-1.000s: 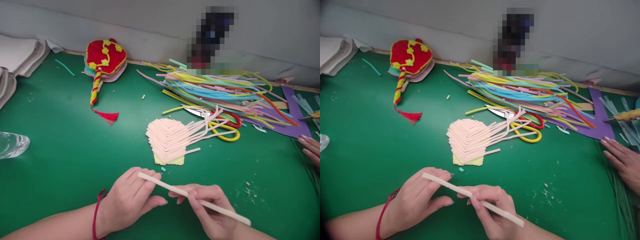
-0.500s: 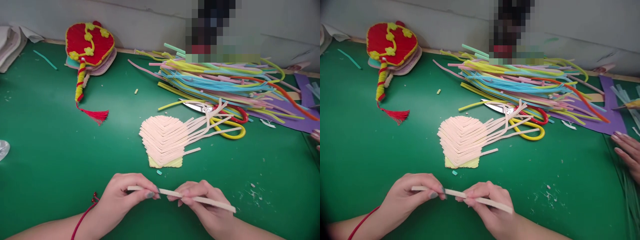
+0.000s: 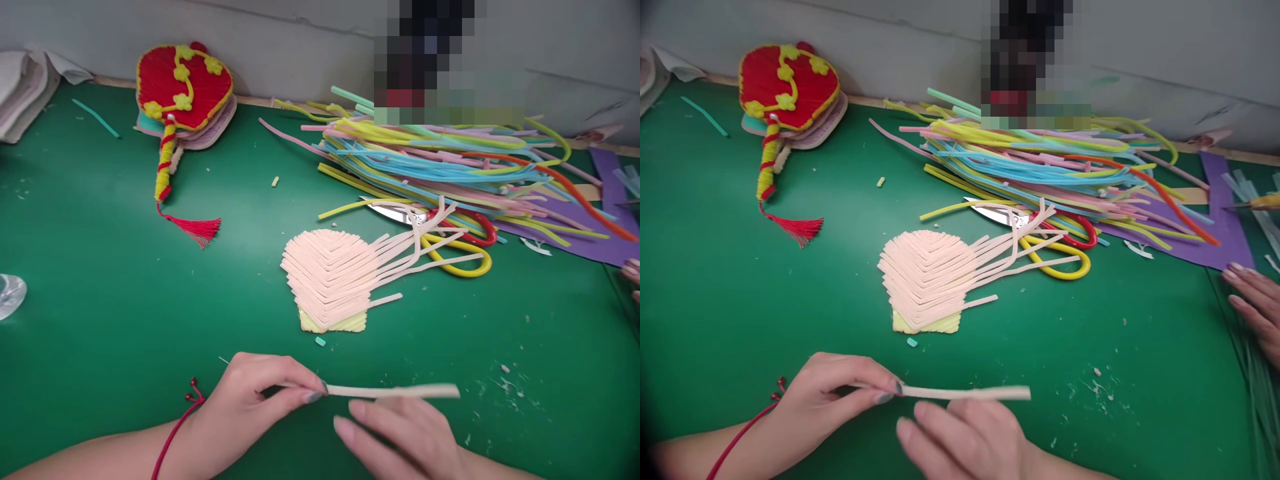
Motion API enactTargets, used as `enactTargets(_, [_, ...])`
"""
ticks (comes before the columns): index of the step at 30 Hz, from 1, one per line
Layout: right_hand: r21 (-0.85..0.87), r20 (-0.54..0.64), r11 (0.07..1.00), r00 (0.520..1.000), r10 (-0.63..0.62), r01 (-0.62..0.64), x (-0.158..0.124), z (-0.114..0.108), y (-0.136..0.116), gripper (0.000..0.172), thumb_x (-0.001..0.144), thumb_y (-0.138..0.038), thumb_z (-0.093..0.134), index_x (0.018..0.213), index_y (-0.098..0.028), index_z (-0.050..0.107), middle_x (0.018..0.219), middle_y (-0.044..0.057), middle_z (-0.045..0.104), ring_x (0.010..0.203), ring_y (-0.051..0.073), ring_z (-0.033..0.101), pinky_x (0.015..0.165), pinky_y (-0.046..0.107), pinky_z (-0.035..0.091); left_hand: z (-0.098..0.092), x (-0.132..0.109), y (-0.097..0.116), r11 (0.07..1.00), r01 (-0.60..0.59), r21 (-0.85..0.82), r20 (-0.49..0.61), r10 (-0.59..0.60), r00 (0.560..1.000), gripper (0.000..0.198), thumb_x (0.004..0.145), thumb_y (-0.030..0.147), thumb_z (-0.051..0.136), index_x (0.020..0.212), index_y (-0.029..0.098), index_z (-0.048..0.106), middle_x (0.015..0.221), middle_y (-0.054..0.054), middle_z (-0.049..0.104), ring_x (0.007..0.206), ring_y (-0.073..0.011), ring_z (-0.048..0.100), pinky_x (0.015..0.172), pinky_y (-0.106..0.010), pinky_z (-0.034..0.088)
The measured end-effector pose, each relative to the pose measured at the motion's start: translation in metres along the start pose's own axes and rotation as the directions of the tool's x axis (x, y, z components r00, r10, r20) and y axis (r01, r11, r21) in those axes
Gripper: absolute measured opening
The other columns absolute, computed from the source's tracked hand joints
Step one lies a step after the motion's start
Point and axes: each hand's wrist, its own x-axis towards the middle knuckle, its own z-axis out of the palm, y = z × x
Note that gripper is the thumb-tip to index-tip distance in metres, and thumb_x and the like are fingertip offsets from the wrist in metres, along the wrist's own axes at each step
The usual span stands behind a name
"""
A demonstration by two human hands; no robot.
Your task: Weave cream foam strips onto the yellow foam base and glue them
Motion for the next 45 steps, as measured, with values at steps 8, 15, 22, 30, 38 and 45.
enactTargets(8, [-0.017,-0.015,1.000,1.000,0.011,-0.011,0.005,0.007,0.016,0.016,0.084,-0.005,0.060,0.096,-0.012,0.069,0.079,0.004,0.073,0.064,0.012,0.060,0.057,0.028,0.041,-0.003,0.001,-0.001,0.997,-0.078,0.010,0.031,0.078,0.997,0.014,0.084,0.016,0.062,0.080,0.022,0.074,0.072,0.003,0.075,0.061,-0.0095,0.069,0.060,-0.013,0.054])
enactTargets(15, [-0.013,-0.038,0.999,0.998,0.050,-0.050,0.006,0.007,0.012,0.014,0.085,-0.006,0.059,0.092,-0.013,0.069,0.075,0.002,0.072,0.064,0.012,0.060,0.061,0.029,0.040,-0.003,0.000,-0.004,0.977,-0.196,0.088,0.029,0.194,0.981,0.013,0.087,0.017,0.059,0.083,0.022,0.071,0.074,0.004,0.074,0.062,-0.0076,0.068,0.060,-0.012,0.052])
enactTargets(22, [-0.010,-0.063,0.999,0.997,0.052,-0.053,0.010,0.010,0.013,0.012,0.082,-0.004,0.061,0.088,-0.013,0.068,0.072,0.002,0.071,0.064,0.011,0.059,0.064,0.028,0.042,-0.004,0.001,-0.001,0.925,-0.305,0.226,0.042,0.304,0.952,0.012,0.091,0.021,0.055,0.088,0.021,0.066,0.077,0.005,0.072,0.066,-0.0047,0.066,0.064,-0.010,0.051])
enactTargets(30, [0.027,-0.029,0.998,0.998,0.064,-0.063,0.008,0.012,0.012,0.014,0.085,-0.005,0.058,0.087,-0.015,0.067,0.074,0.000,0.070,0.069,0.010,0.062,0.085,0.029,0.048,-0.006,0.001,0.001,0.742,-0.449,0.498,0.070,0.482,0.873,0.019,0.094,0.014,0.048,0.087,0.018,0.065,0.082,-0.002,0.069,0.077,-0.0111,0.063,0.073,-0.023,0.049])
enactTargets(38, [0.045,0.007,0.998,0.999,0.034,-0.034,0.007,0.013,0.012,0.014,0.085,-0.006,0.057,0.088,-0.015,0.067,0.074,-0.001,0.070,0.069,0.009,0.063,0.087,0.029,0.049,-0.010,-0.003,0.004,0.433,-0.587,0.684,0.235,0.631,0.739,0.030,0.095,0.008,0.036,0.095,0.013,0.066,0.082,-0.003,0.072,0.081,-0.0118,0.063,0.093,-0.029,0.046])
enactTargets(45, [0.069,0.045,0.997,0.998,-0.035,0.032,0.005,0.013,0.013,0.020,0.091,-0.009,0.050,0.089,-0.013,0.069,0.075,0.002,0.071,0.071,0.010,0.063,0.085,0.028,0.049,-0.001,-0.008,0.000,0.354,-0.647,0.675,0.325,0.645,0.692,0.035,0.094,0.006,0.033,0.095,0.012,0.068,0.083,-0.003,0.072,0.081,-0.0145,0.063,0.093,-0.030,0.047])
